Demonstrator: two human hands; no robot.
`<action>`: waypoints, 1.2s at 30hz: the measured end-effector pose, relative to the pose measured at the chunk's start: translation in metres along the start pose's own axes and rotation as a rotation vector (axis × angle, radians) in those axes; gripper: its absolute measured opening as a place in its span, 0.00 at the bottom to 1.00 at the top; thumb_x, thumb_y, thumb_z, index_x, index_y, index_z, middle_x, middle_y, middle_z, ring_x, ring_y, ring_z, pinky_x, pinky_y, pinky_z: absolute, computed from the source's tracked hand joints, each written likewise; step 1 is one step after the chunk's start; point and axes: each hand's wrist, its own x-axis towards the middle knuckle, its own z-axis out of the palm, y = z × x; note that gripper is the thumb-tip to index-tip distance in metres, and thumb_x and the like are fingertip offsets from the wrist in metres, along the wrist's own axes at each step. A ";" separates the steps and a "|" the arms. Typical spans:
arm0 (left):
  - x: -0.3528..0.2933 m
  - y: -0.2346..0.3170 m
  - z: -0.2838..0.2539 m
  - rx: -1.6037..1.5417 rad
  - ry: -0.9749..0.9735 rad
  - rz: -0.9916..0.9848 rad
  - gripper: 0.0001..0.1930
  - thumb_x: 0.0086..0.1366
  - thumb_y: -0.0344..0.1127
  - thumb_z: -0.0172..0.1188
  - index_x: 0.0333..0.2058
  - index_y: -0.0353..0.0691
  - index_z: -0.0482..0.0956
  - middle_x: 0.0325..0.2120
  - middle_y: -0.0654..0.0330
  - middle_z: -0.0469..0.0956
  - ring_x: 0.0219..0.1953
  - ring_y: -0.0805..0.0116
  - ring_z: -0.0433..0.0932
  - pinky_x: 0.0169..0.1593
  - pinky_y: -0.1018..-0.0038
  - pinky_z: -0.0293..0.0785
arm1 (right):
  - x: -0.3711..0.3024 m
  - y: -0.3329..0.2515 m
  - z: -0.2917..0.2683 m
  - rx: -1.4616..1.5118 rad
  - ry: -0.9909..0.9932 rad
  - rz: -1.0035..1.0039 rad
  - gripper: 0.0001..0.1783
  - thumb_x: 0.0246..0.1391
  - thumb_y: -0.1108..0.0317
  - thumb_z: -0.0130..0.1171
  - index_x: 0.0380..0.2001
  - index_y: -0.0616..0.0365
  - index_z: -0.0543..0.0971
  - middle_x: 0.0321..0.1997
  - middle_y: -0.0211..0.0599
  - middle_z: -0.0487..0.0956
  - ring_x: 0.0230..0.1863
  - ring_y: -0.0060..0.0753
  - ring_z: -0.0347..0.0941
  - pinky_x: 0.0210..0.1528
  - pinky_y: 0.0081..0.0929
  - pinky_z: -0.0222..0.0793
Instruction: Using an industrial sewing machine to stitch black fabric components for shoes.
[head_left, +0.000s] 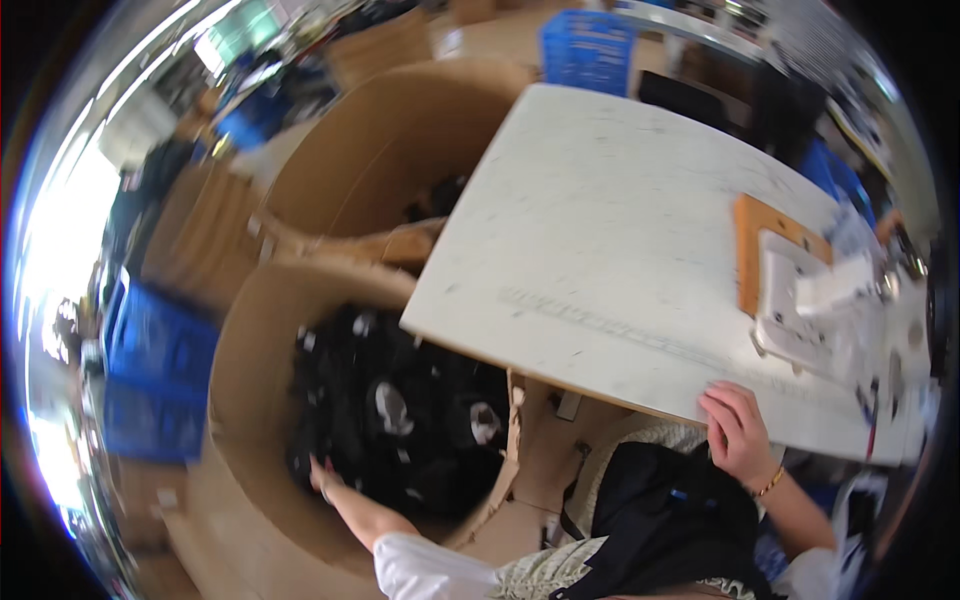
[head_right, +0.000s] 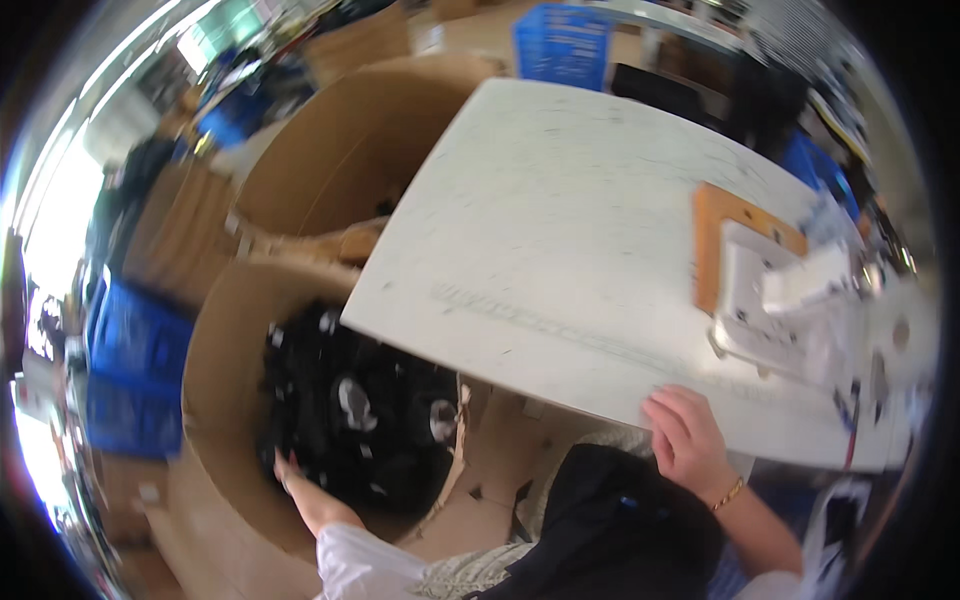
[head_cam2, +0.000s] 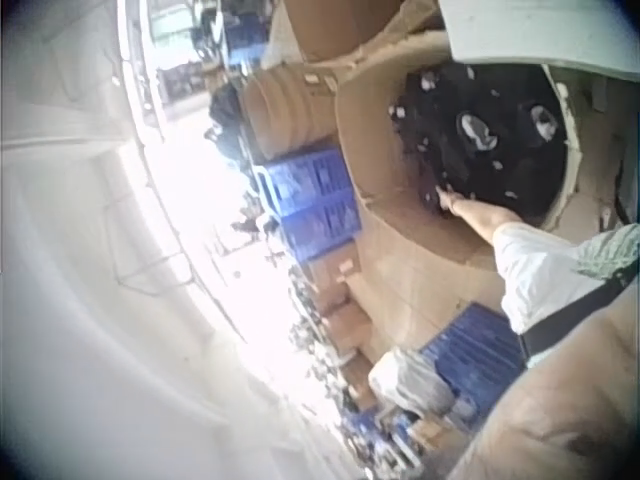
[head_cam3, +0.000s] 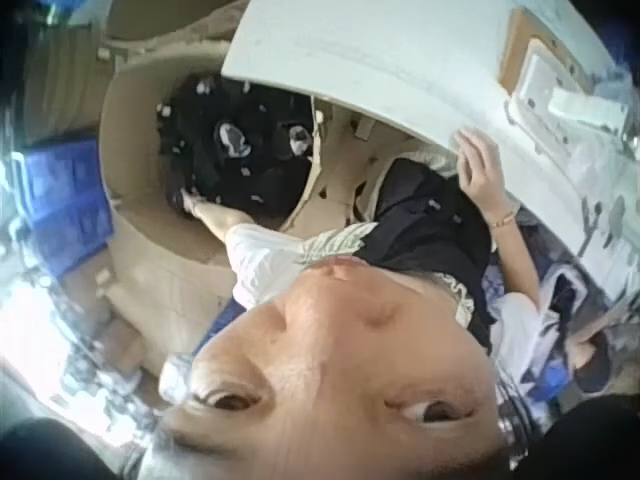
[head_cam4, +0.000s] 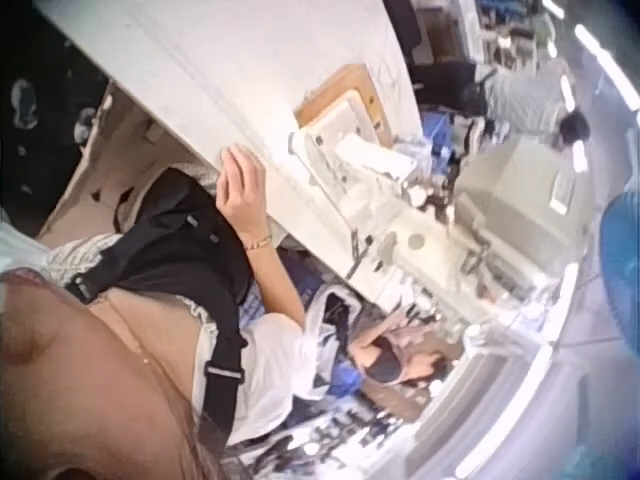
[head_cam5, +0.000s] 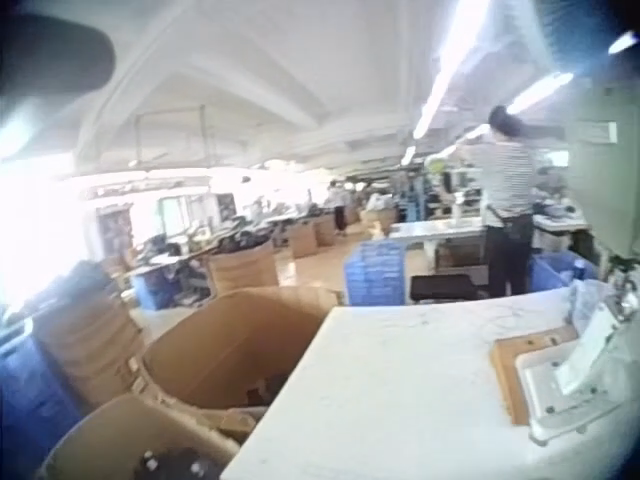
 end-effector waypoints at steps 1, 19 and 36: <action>0.001 0.003 0.001 -0.008 0.008 -0.073 0.32 0.46 0.47 0.70 0.41 0.25 0.72 0.38 0.50 0.73 0.29 0.63 0.75 0.29 0.77 0.76 | -0.001 0.001 -0.002 0.042 0.009 -0.060 0.17 0.41 0.80 0.52 0.39 0.62 0.75 0.44 0.41 0.72 0.48 0.45 0.68 0.49 0.35 0.68; 0.013 0.024 0.014 0.548 0.112 0.528 0.23 0.58 0.51 0.51 0.31 0.33 0.81 0.33 0.41 0.78 0.36 0.50 0.76 0.43 0.63 0.69 | -0.013 0.013 0.002 -0.031 -0.044 -0.118 0.22 0.37 0.79 0.55 0.42 0.61 0.73 0.47 0.38 0.68 0.49 0.42 0.65 0.50 0.32 0.66; -0.654 0.217 0.064 0.372 -2.741 1.076 0.13 0.45 0.35 0.66 0.23 0.34 0.73 0.23 0.56 0.70 0.20 0.58 0.68 0.25 0.69 0.66 | 0.053 -0.005 -0.126 0.249 -0.173 -0.465 0.48 0.37 0.56 0.65 0.60 0.63 0.56 0.54 0.46 0.66 0.56 0.43 0.62 0.61 0.39 0.52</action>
